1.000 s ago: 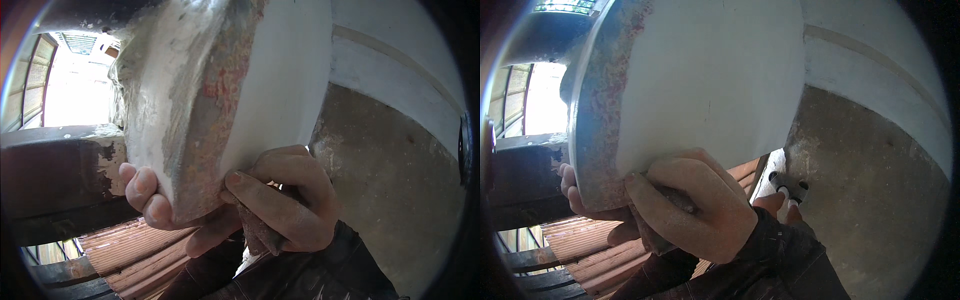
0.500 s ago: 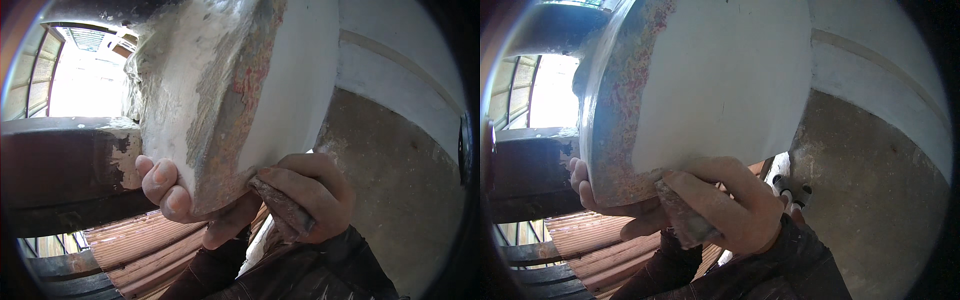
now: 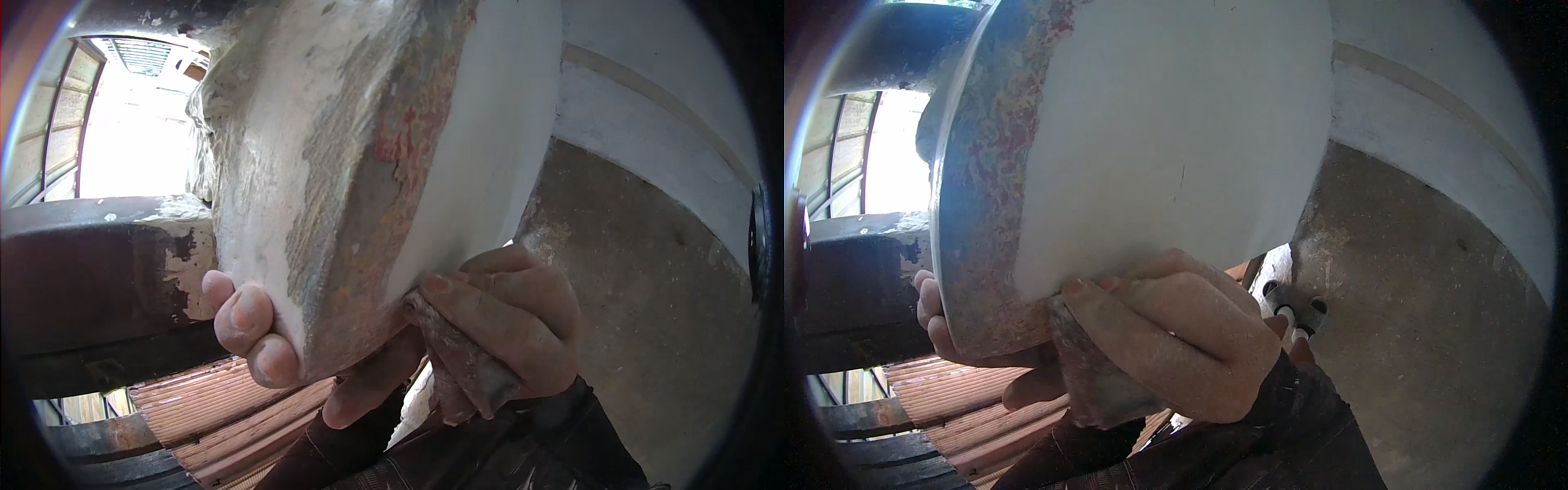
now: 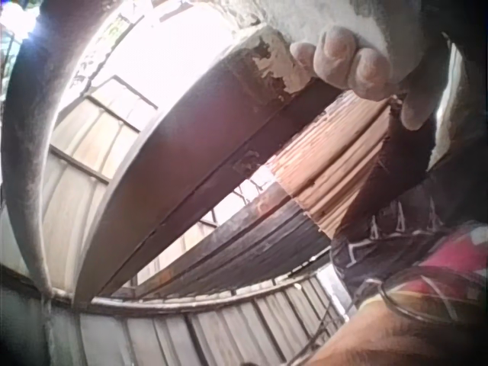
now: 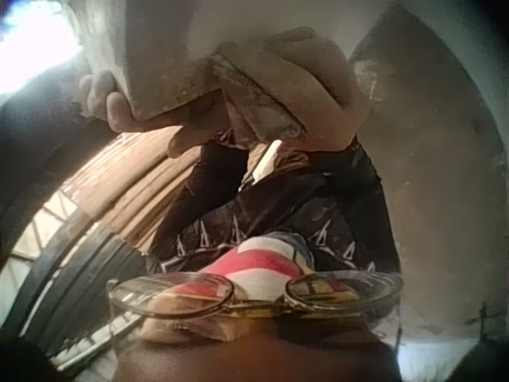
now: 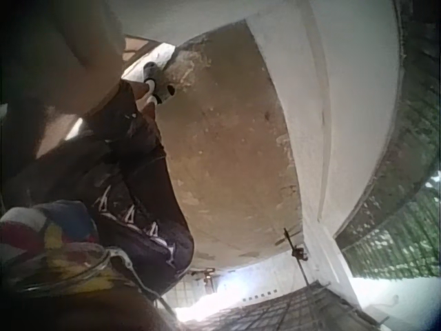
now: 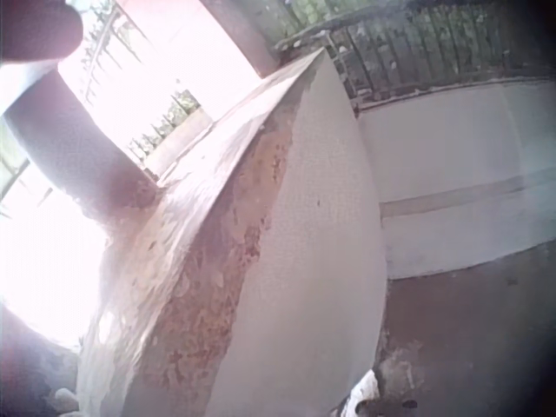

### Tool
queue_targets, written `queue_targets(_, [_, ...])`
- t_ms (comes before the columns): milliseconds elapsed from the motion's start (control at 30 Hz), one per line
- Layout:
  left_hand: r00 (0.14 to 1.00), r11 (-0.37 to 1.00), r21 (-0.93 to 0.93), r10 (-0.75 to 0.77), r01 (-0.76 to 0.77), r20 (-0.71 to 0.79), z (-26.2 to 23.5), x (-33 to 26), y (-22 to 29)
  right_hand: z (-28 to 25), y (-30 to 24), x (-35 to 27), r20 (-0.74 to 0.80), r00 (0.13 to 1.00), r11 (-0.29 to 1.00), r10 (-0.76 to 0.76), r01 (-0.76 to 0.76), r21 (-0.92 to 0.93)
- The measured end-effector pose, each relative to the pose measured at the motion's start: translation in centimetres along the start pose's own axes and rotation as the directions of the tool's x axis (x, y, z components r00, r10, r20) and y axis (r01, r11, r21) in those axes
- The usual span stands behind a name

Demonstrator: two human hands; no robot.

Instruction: Sand the corner of a plastered wall using sandpaper.

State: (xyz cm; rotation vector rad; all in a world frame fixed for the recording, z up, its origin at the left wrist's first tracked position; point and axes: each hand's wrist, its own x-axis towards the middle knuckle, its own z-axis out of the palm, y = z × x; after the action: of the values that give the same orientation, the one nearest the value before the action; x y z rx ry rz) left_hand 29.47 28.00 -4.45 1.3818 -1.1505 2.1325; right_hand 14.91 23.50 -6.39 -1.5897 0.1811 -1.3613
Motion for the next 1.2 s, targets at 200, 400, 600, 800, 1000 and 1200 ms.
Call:
queue_targets(200, [0.998,0.998,0.018,0.052,-0.053,0.029,-0.1,-0.2,-0.2,0.3,-0.4,-0.3,0.007,0.999,0.999,0.036,-0.036,0.034])
queue_targets(400, [0.993,0.995,0.032,0.094,-0.096,0.066,-0.6,-0.2,-0.9,0.1,-0.1,-0.5,0.055,0.998,0.999,0.039,-0.040,0.023])
queue_targets(600, [0.991,0.995,0.019,0.097,-0.099,0.092,-1.0,0.1,-0.5,0.3,-0.1,0.4,-0.061,0.997,0.999,-0.047,0.046,-0.016])
queue_targets(800, [0.978,0.984,0.051,0.161,-0.169,0.133,2.6,-0.6,-4.2,-0.2,0.8,0.2,0.060,0.991,0.993,-0.116,0.115,0.017])
queue_targets(1000, [0.968,0.976,0.046,0.204,-0.213,0.146,-1.1,0.3,-1.5,0.7,0.7,-0.1,0.006,0.991,0.990,-0.137,0.137,0.022])
queue_targets(1200, [0.996,0.992,-0.094,0.082,-0.078,0.037,-0.6,0.2,-0.9,1.3,0.4,0.8,-0.072,0.980,0.981,-0.183,0.186,0.045])
